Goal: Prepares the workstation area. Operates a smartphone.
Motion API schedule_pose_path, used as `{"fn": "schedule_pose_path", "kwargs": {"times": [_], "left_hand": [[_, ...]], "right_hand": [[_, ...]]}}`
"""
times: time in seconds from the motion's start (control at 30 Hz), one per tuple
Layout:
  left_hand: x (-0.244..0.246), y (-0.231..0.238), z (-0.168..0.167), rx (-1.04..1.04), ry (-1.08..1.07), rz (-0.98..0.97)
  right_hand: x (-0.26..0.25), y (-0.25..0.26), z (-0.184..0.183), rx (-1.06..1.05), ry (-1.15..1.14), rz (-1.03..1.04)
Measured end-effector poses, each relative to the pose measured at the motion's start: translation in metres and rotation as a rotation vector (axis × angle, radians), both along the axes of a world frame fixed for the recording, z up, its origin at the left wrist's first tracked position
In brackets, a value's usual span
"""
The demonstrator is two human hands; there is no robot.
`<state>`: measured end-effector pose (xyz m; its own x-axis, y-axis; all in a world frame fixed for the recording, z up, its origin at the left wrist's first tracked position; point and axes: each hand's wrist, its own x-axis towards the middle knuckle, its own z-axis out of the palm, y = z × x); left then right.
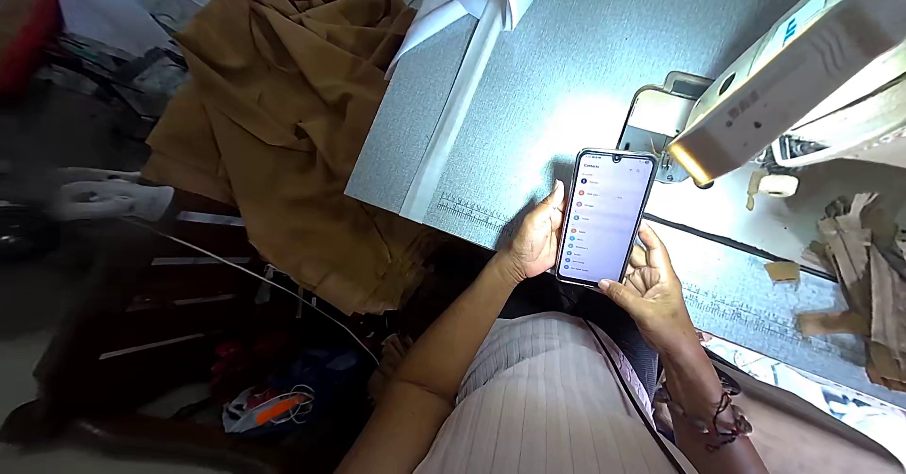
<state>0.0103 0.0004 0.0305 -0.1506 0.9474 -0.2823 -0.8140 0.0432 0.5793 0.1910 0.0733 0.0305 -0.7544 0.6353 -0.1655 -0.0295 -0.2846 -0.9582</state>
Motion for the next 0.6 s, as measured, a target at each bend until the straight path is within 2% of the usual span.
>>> {"fn": "schedule_pose_path", "kwargs": {"times": [0.23, 0.6], "left_hand": [[0.0002, -0.0044, -0.0017, -0.014, 0.057, -0.013], [-0.0018, 0.0040, -0.0050, 0.036, -0.013, 0.021]], "right_hand": [[0.0013, -0.0009, 0.0034, -0.005, -0.037, 0.018], [0.0045, 0.0027, 0.0010, 0.026, -0.009, 0.062]]}}
